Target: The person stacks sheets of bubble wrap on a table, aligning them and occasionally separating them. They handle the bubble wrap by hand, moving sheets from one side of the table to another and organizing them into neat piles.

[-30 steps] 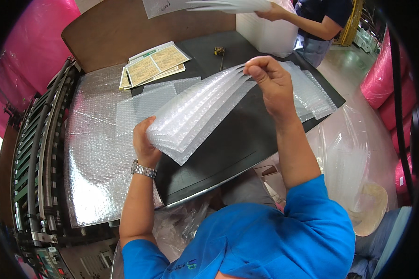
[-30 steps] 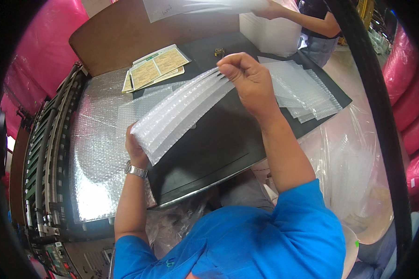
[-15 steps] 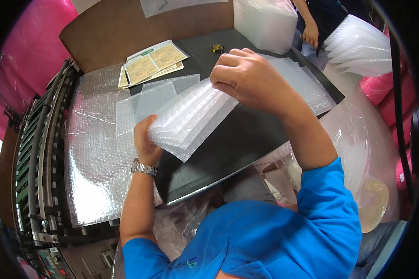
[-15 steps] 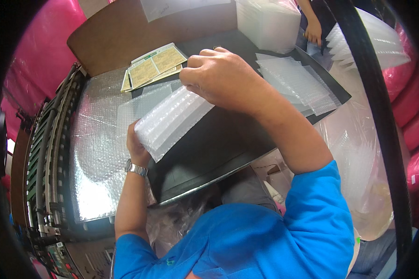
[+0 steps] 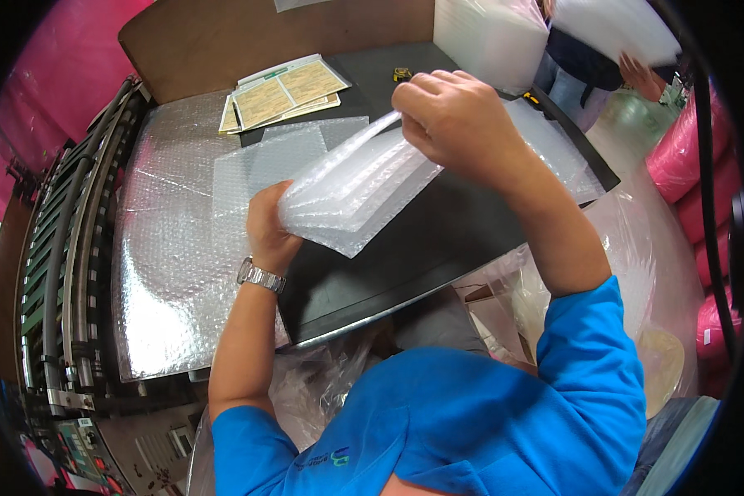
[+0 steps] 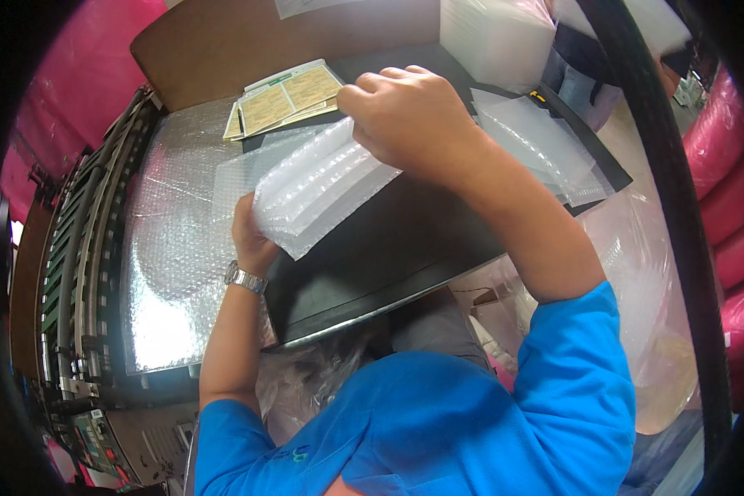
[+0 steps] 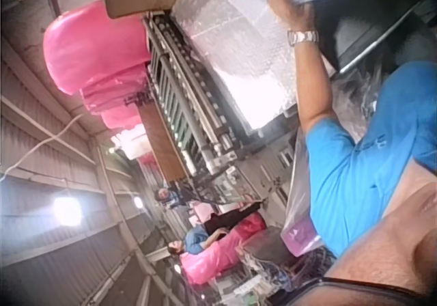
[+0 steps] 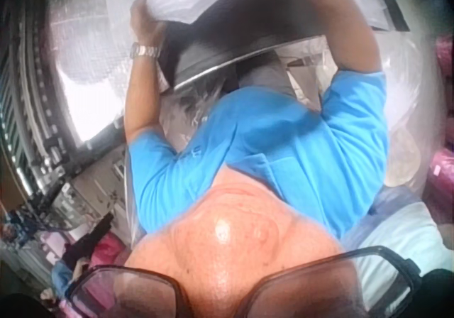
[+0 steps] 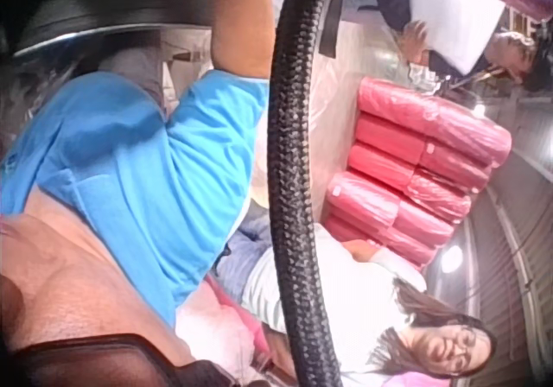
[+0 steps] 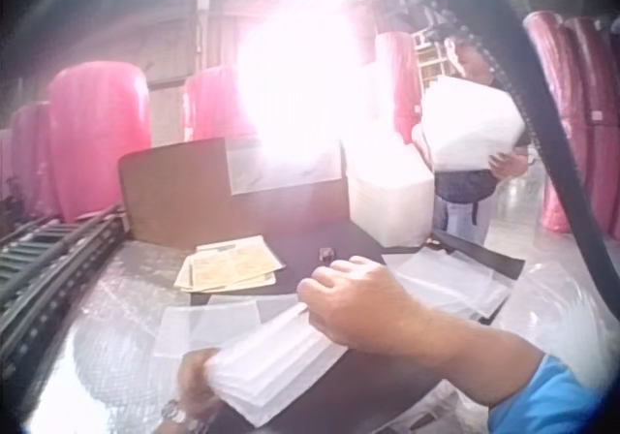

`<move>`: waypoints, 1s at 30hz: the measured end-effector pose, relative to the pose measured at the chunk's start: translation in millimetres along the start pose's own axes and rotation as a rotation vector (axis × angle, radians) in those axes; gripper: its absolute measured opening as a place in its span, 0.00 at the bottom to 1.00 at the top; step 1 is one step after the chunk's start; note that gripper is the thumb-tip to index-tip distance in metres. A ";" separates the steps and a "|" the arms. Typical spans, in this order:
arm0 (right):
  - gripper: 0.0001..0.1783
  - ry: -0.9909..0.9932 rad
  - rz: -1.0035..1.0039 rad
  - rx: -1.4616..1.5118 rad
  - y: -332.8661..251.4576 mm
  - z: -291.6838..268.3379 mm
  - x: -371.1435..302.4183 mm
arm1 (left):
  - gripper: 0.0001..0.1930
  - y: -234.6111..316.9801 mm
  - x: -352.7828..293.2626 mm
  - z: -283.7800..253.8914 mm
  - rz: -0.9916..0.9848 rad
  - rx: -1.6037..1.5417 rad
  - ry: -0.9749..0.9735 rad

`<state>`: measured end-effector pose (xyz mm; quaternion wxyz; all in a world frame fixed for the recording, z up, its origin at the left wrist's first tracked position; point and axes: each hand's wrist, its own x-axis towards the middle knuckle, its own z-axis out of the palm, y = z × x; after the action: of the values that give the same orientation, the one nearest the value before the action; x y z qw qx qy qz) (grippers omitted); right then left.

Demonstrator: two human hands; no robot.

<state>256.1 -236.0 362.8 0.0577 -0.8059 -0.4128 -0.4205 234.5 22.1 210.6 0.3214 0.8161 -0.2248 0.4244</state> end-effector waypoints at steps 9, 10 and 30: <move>0.06 0.221 0.558 0.529 9.6 -18.2 -19.7 | 0.25 -7.3 0.5 -0.4 -0.420 -0.404 0.177; 0.06 0.224 0.596 0.581 9.4 -16.8 -26.6 | 0.25 -4.2 3.6 -2.9 -0.424 -0.425 0.192; 0.12 -0.639 0.633 1.039 -65.3 87.6 -142.4 | 0.27 0.6 11.7 -5.2 -0.540 -0.605 0.276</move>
<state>221.3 -242.7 186.8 0.4322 -0.8400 -0.3023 0.1276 237.6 24.3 222.9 0.6728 0.6502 -0.0723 0.3455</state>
